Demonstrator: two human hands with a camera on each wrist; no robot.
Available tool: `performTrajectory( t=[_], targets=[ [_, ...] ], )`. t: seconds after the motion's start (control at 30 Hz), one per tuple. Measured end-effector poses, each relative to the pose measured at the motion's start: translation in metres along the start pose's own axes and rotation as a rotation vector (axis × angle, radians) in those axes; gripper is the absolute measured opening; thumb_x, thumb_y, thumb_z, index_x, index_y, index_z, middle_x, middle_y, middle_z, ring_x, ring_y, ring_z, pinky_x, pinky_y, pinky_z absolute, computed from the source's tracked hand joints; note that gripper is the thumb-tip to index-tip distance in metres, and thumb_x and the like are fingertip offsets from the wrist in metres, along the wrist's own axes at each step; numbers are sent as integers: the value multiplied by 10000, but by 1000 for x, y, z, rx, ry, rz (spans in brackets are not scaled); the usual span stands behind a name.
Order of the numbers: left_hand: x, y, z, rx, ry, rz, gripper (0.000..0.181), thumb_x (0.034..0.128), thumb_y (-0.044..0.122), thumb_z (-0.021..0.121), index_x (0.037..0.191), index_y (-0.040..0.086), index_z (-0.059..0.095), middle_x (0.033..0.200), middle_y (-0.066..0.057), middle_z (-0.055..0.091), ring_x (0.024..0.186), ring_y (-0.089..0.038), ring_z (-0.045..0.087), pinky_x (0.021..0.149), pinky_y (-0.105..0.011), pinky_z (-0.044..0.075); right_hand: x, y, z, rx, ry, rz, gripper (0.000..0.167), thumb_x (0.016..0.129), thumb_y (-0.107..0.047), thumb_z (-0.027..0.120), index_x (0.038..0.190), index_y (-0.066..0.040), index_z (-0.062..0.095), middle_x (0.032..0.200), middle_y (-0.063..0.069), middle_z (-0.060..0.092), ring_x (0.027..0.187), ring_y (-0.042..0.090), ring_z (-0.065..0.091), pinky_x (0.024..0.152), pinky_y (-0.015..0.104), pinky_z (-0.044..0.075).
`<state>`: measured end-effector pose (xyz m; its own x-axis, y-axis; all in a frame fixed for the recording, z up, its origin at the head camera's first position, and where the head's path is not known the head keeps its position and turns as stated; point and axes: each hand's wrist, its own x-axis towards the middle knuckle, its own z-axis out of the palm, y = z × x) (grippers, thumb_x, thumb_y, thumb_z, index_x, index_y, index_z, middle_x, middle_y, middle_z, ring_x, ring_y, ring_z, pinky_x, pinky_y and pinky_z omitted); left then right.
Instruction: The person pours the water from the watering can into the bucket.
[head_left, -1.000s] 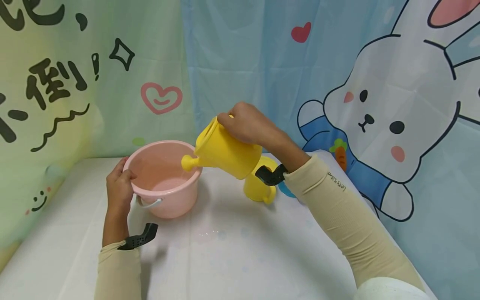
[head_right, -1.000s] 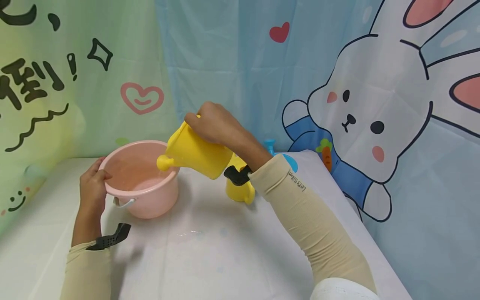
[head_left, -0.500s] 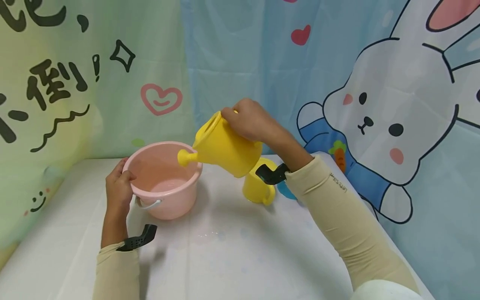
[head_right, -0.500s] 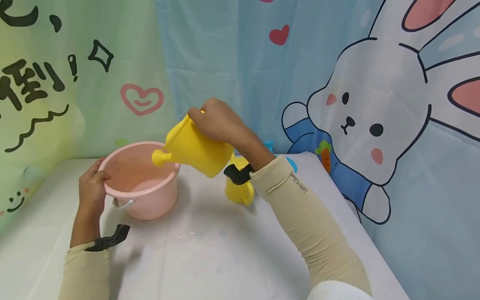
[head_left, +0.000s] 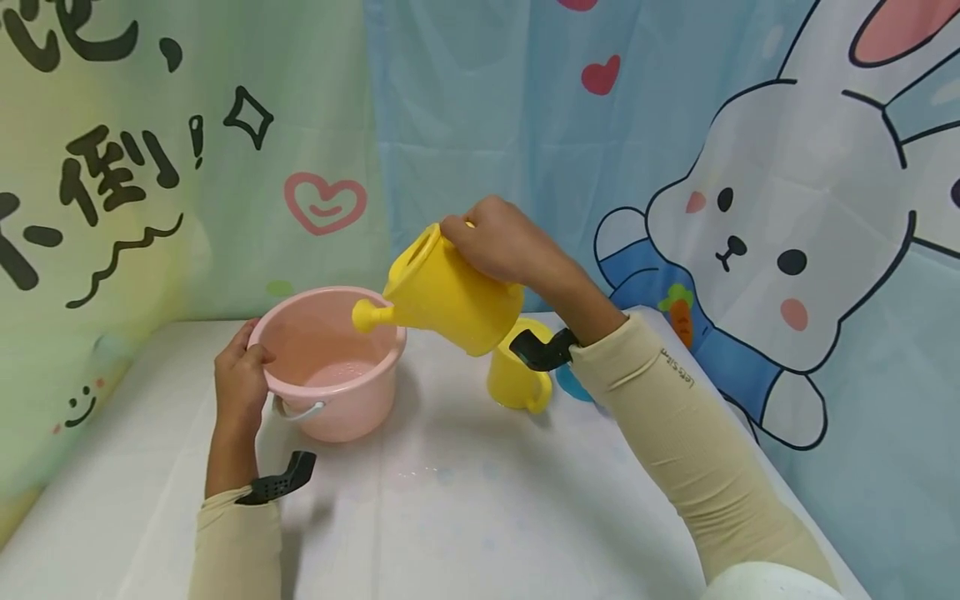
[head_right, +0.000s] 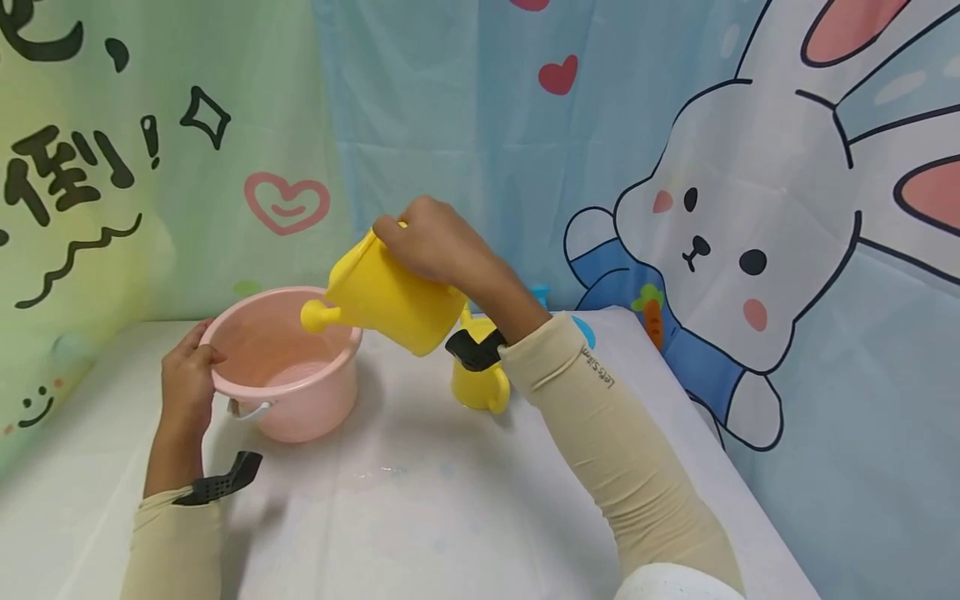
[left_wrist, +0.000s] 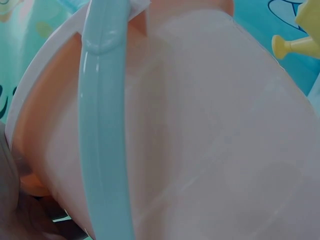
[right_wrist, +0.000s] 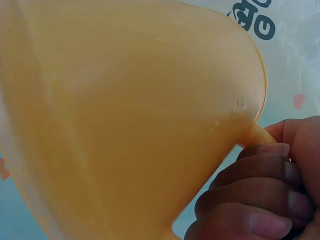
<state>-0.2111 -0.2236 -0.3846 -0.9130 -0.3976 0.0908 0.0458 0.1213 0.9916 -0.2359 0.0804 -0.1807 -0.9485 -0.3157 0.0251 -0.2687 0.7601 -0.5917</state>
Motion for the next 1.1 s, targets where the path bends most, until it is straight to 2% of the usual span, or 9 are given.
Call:
performTrajectory(
  t=[0.33, 0.67, 0.9, 1.1],
  targets=[
    [1, -1, 1, 9, -5, 9, 581, 926, 70, 345, 1507, 56, 340, 1542, -82, 331, 1419, -242, 284, 1125, -388, 263, -1, 1, 2, 5, -20, 6, 474, 1003, -365, 393, 780, -27, 640, 774, 116, 615, 668, 242, 625, 590, 286, 524],
    [0, 0, -2, 4, 11, -27, 595, 923, 75, 348, 1518, 83, 327, 1553, -69, 316, 1417, -245, 291, 1110, -375, 290, 2, -4, 5, -11, -32, -15, 445, 997, -353, 407, 775, -40, 632, 753, 104, 600, 656, 226, 613, 576, 267, 503],
    [2, 1, -2, 10, 13, 1, 581, 918, 62, 346, 1499, 58, 359, 1537, -81, 341, 1406, -247, 309, 1115, -381, 287, 1, -2, 5, -32, -36, -14, 457, 1004, -351, 405, 733, -40, 601, 719, 103, 565, 638, 228, 589, 564, 264, 477],
    [2, -1, -1, 1, 13, -4, 581, 919, 59, 347, 1500, 56, 357, 1543, -71, 333, 1408, -252, 306, 1109, -383, 293, 2, -1, 5, -27, -45, -15, 454, 1002, -349, 403, 754, -38, 620, 730, 102, 582, 640, 226, 597, 569, 264, 487]
  ],
)
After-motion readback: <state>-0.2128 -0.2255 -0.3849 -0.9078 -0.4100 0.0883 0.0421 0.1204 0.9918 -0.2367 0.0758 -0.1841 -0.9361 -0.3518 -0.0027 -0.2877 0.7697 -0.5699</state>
